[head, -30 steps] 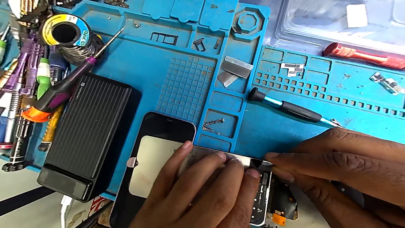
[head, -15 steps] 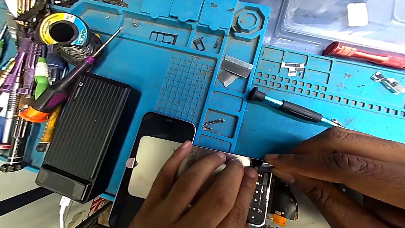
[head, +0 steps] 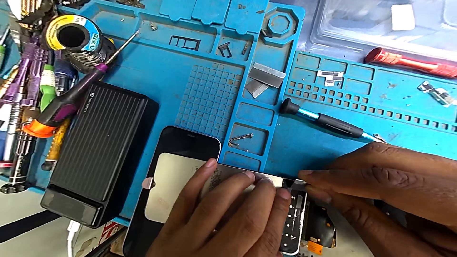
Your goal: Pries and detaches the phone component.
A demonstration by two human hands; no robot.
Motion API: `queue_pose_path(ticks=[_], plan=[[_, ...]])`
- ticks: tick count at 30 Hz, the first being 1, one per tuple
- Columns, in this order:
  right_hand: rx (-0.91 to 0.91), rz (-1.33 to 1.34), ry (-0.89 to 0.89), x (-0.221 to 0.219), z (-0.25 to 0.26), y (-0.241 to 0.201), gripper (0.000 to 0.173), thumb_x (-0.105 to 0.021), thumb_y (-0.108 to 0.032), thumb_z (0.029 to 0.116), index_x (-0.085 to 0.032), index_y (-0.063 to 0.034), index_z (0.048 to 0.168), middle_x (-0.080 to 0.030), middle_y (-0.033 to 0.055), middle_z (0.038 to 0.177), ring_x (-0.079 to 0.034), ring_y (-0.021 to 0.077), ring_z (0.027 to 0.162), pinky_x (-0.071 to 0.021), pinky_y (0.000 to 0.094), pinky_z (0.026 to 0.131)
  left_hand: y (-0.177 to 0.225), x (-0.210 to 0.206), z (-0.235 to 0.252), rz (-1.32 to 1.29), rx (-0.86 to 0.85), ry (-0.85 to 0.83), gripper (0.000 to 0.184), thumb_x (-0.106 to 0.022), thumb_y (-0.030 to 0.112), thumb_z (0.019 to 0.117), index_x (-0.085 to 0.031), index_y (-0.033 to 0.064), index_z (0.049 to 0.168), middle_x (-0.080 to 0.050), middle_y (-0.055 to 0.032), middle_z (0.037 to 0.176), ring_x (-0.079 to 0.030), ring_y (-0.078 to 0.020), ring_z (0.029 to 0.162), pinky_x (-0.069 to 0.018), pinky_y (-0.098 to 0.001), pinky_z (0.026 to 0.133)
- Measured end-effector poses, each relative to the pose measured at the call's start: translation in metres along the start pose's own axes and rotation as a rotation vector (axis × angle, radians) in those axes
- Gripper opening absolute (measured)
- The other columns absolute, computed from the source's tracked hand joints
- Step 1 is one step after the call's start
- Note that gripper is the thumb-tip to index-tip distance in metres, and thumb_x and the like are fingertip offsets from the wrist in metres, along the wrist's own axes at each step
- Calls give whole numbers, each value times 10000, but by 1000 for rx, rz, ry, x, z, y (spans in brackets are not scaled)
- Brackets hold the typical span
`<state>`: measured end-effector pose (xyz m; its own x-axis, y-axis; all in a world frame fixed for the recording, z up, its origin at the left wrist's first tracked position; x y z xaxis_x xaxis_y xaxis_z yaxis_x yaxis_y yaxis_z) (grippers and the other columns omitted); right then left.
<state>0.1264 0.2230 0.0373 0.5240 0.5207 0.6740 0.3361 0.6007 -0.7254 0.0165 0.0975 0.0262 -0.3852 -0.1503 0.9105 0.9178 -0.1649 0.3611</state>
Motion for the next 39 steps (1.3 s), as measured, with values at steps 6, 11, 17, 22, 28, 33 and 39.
queue_pose_path(ticks=[6, 11, 17, 22, 28, 33, 39], plan=[[-14, 7, -4, 1, 0, 1, 119, -699, -122, 937, -807, -155, 976, -722, -32, 911, -658, 56, 860, -519, 221, 688, 1, 0, 1, 3, 6, -8, 443, -595, 389, 1014, -631, 169, 1397, -621, -31, 1420, -498, -250, 1390, -284, -561, 1198], [-8, 25, -13, 0, 0, 1, 122, -701, -117, 931, -809, -153, 974, -718, -33, 903, -658, 57, 862, -523, 221, 695, 1, -1, 1, 11, 5, -18, 449, -597, 387, 1012, -619, 175, 1408, -609, -30, 1432, -485, -254, 1400, -275, -559, 1201], [-18, 32, -7, -1, 0, 2, 124, -699, -123, 932, -810, -160, 970, -714, -37, 894, -653, 50, 849, -517, 215, 685, 1, -1, 0, 5, 4, -7, 456, -610, 393, 1005, -624, 172, 1403, -616, -28, 1425, -493, -250, 1392, -279, -561, 1199], [2, 12, 0, -1, 0, 1, 122, -696, -128, 929, -809, -163, 959, -709, -42, 888, -647, 49, 843, -510, 213, 678, 1, -1, 0, 10, -3, -13, 460, -617, 389, 1001, -623, 172, 1407, -613, -31, 1430, -490, -255, 1395, -278, -563, 1199], [15, -45, 30, -1, -2, -2, 122, -692, -127, 929, -806, -164, 950, -709, -38, 887, -640, 50, 842, -495, 218, 669, 0, 0, 0, -4, 3, -8, 447, -610, 386, 1007, -631, 175, 1401, -618, -24, 1425, -491, -250, 1394, -278, -563, 1198], [19, -54, 21, -1, -2, -3, 137, -684, -136, 932, -812, -173, 964, -706, -36, 887, -634, 51, 834, -486, 222, 664, 0, 1, 2, -4, 20, 7, 487, -585, 415, 1016, -598, 143, 1420, -623, -32, 1419, -494, -236, 1399, -278, -540, 1210], [16, -7, 32, 0, -3, -1, 133, -693, -127, 928, -815, -166, 964, -709, -38, 890, -641, 50, 840, -501, 218, 674, 0, -2, 2, 19, 30, -23, 513, -569, 425, 1019, -571, 170, 1464, -605, -36, 1431, -493, -228, 1390, -256, -555, 1213]])
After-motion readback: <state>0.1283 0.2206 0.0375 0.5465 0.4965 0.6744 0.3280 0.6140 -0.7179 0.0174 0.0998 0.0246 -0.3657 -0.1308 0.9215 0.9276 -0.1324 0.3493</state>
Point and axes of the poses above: each hand's wrist, its own z-axis towards the middle knuckle, its own x-axis out of the back of the hand, y = z × x, the point moved 10 cm from there along z, towards the middle knuckle
